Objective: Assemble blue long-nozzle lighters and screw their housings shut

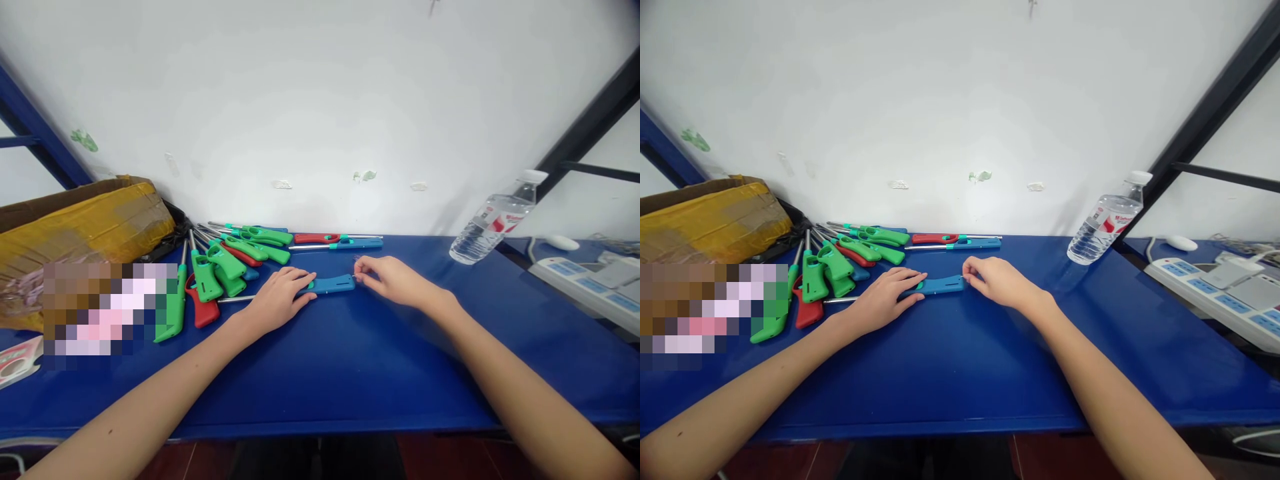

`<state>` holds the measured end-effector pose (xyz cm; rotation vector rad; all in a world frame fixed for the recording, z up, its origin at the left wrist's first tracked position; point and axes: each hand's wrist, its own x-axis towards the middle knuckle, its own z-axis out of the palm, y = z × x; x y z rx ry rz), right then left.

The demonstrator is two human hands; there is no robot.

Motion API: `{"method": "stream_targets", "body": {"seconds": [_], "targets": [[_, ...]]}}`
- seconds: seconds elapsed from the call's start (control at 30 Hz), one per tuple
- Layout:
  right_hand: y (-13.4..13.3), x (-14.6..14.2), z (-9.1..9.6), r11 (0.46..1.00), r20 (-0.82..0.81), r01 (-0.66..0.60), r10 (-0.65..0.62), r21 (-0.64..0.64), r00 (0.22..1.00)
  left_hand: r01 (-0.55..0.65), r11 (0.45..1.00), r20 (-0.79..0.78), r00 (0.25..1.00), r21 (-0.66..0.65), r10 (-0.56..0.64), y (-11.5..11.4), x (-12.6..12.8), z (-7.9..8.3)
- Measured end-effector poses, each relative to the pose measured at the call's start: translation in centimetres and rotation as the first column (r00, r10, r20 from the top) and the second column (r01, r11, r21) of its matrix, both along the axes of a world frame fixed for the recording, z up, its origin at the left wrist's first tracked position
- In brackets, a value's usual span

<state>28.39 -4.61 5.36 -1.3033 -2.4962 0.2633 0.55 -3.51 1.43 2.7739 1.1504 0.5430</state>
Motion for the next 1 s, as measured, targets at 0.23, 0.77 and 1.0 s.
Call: {"method": "stream_targets", "body": {"seconds": [0.23, 0.77, 1.0], "targets": [[0.1, -0.6, -1.0, 0.993, 0.169, 0.064, -0.08, 0.099, 0.982, 0.013, 1.0, 0.015, 1.0, 0.007, -0.013, 0.1, 0.0, -0.1], [-0.3, -1.8, -0.8, 0.959, 0.216, -0.023, -0.04, 0.281, 0.975, 0.018, 1.0, 0.012, 1.0, 0.003, -0.018, 0.2, 0.0, -0.3], [0.2, -1.7, -1.9, 0.949, 0.106, -0.087, 0.057, 0.303, 0.993, -0.005, 0.999, -0.018, 1.0, -0.038, 0.004, 0.1, 0.1, -0.3]]}}
